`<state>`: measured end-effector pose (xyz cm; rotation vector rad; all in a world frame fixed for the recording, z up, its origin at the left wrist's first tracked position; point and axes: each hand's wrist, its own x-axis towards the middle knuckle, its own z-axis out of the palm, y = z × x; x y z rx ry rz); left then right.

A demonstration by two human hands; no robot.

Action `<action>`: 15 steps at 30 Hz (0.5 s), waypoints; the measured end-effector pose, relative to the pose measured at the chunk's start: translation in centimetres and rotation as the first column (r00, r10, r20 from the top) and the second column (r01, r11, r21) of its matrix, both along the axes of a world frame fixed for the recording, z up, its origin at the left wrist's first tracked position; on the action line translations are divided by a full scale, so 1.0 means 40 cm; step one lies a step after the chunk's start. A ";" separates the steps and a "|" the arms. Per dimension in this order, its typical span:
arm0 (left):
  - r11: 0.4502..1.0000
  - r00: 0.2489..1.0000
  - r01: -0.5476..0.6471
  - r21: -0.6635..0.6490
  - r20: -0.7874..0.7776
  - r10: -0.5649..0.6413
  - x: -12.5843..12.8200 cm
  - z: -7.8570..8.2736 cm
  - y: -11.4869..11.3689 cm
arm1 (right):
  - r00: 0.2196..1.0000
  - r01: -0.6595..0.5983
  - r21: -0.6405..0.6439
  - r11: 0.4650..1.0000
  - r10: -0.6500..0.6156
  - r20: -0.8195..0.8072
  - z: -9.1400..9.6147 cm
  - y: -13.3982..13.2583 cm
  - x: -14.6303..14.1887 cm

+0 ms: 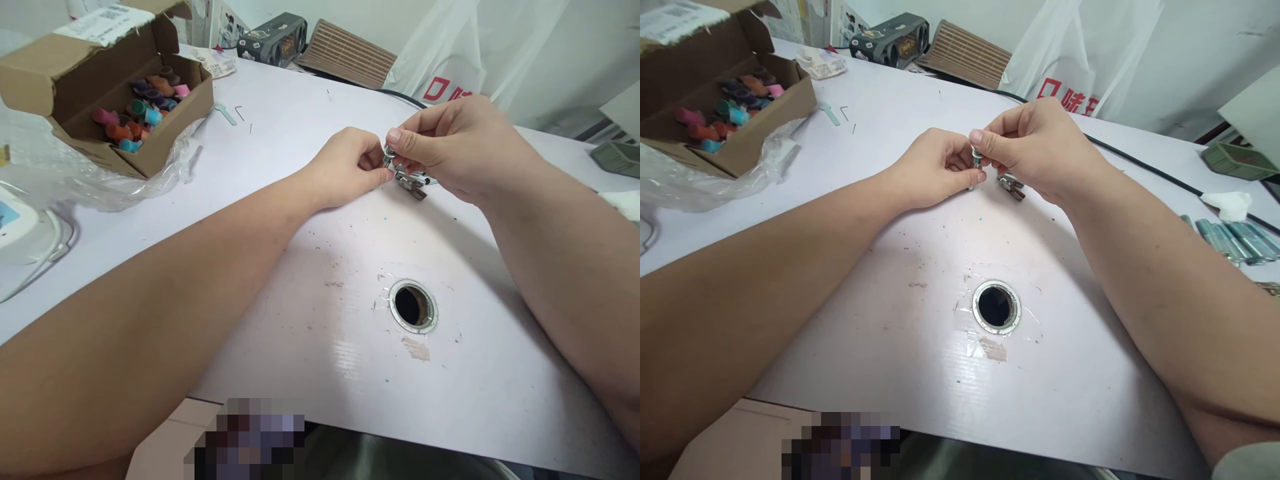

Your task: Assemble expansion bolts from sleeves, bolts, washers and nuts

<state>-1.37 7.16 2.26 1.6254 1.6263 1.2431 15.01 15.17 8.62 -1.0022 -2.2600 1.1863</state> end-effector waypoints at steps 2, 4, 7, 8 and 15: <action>1.000 1.000 -0.003 -0.003 -0.003 0.003 0.002 0.002 -0.002 | 1.000 -0.029 0.031 0.999 0.029 -0.011 -0.001 0.000 0.003; 1.000 1.000 -0.003 -0.010 -0.006 0.003 0.003 0.004 -0.004 | 0.999 -0.035 0.064 0.997 0.035 0.001 0.001 -0.001 0.006; 1.000 1.000 0.000 -0.018 0.006 0.000 0.005 0.006 -0.006 | 0.998 -0.035 0.144 0.989 0.028 0.048 0.003 0.004 0.011; 1.000 1.000 -0.001 -0.019 0.010 0.001 0.005 0.006 -0.006 | 0.997 -0.043 0.174 0.984 0.032 0.064 0.003 0.007 0.013; 1.000 1.000 0.001 -0.023 0.016 -0.001 0.002 0.000 -0.001 | 0.993 -0.112 0.325 0.939 0.095 0.070 -0.002 0.021 0.027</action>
